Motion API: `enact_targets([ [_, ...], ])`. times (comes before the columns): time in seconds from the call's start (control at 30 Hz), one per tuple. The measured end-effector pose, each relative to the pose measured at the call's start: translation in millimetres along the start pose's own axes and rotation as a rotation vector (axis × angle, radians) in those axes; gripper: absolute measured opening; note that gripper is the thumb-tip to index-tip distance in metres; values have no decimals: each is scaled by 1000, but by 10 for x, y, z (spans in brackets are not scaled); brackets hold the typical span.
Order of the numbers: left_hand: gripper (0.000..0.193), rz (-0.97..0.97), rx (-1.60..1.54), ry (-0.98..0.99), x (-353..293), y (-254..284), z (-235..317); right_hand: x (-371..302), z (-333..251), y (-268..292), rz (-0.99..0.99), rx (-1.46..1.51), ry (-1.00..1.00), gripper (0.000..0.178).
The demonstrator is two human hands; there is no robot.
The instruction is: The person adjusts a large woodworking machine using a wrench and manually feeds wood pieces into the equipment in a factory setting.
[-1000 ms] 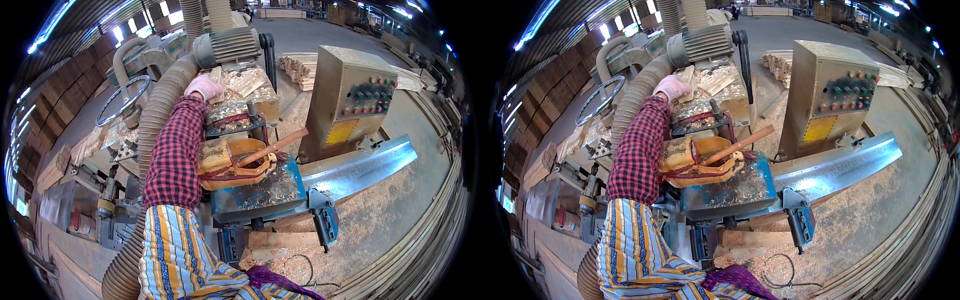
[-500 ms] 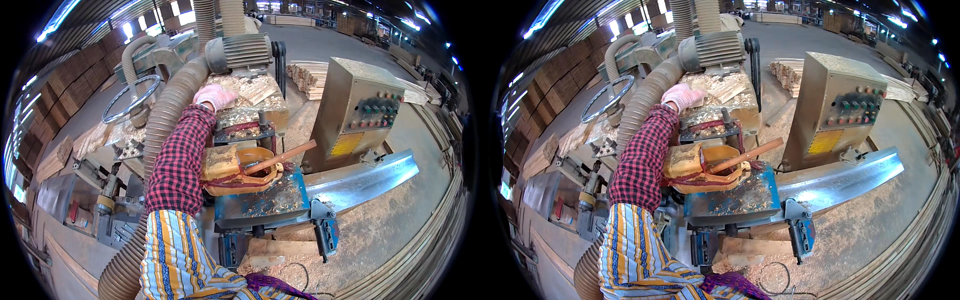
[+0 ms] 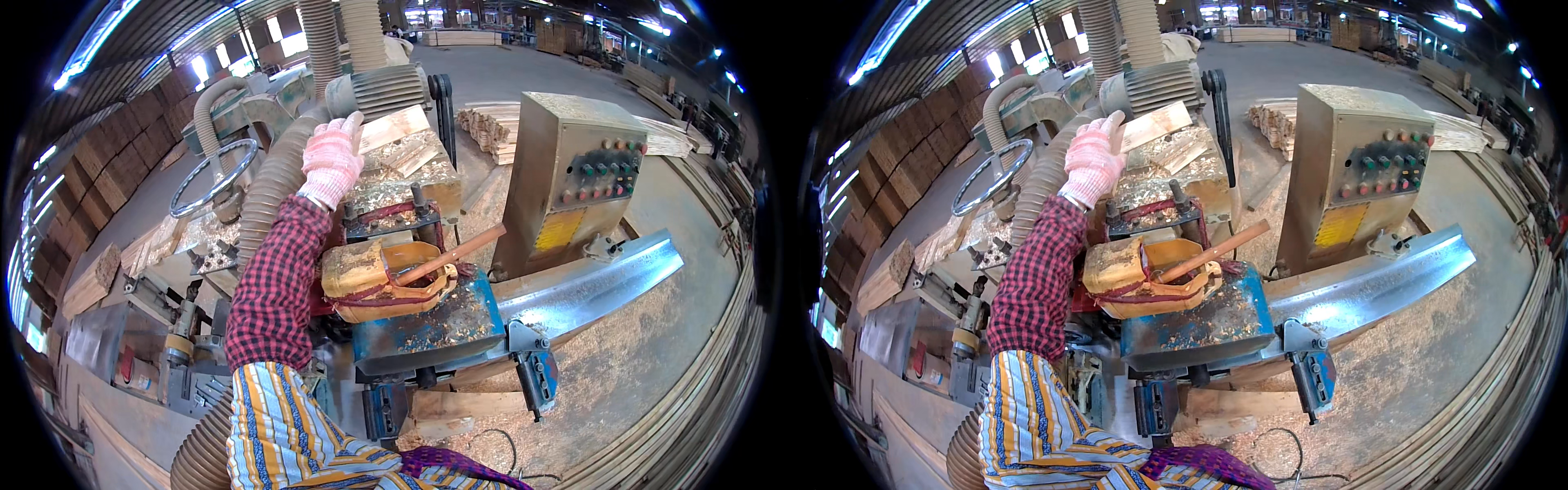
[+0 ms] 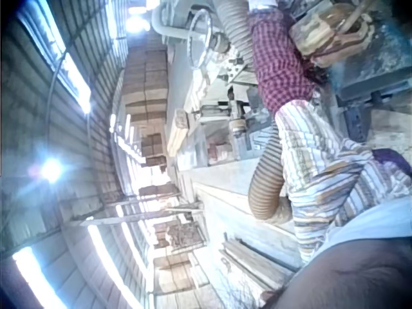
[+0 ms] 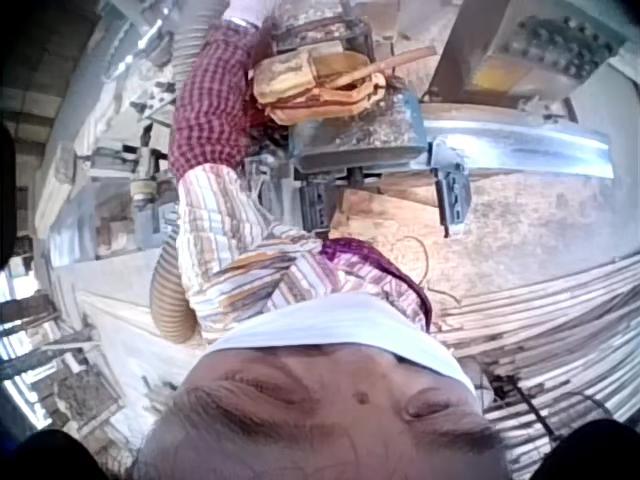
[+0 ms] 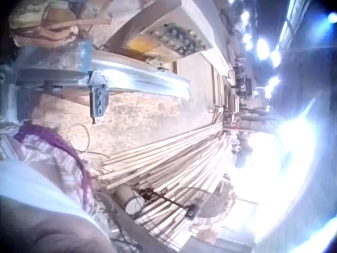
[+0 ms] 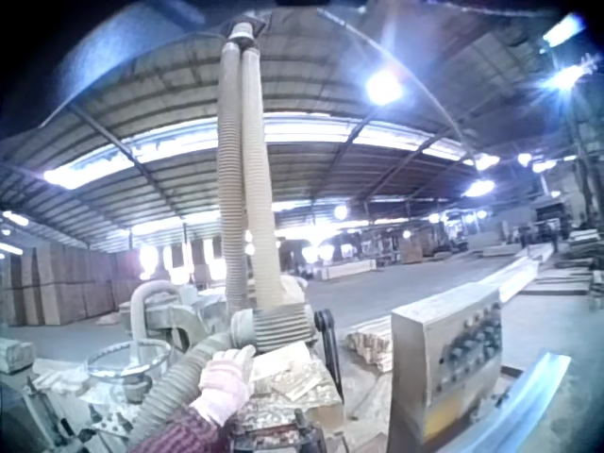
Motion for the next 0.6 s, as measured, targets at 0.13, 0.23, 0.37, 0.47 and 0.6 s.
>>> enact_targets([
  [0.13,58,275,-1,-200,-278,589,261,-159,-264,284,158,151,-2,35],
  [0.23,47,431,-22,-365,-530,1041,571,-311,-490,600,307,321,20,32],
  [0.37,40,517,-169,-536,-987,1487,1173,-467,-869,1074,387,524,8,25],
  [0.47,38,391,-306,-642,-1607,1537,1815,-715,-1205,1529,411,895,268,21],
  [0.6,41,-111,-494,-903,-2794,1320,2932,-1119,-1587,2347,652,710,713,25],
])
Point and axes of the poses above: each hand's wrist, its own x-axis towards the middle knuckle, its own y-axis out of the back of the hand, z = x × y, the point moved 6 cm from there along x, towards the middle knuckle, and after that the axes turned 13 degrees about x, right-handed, at the moved point
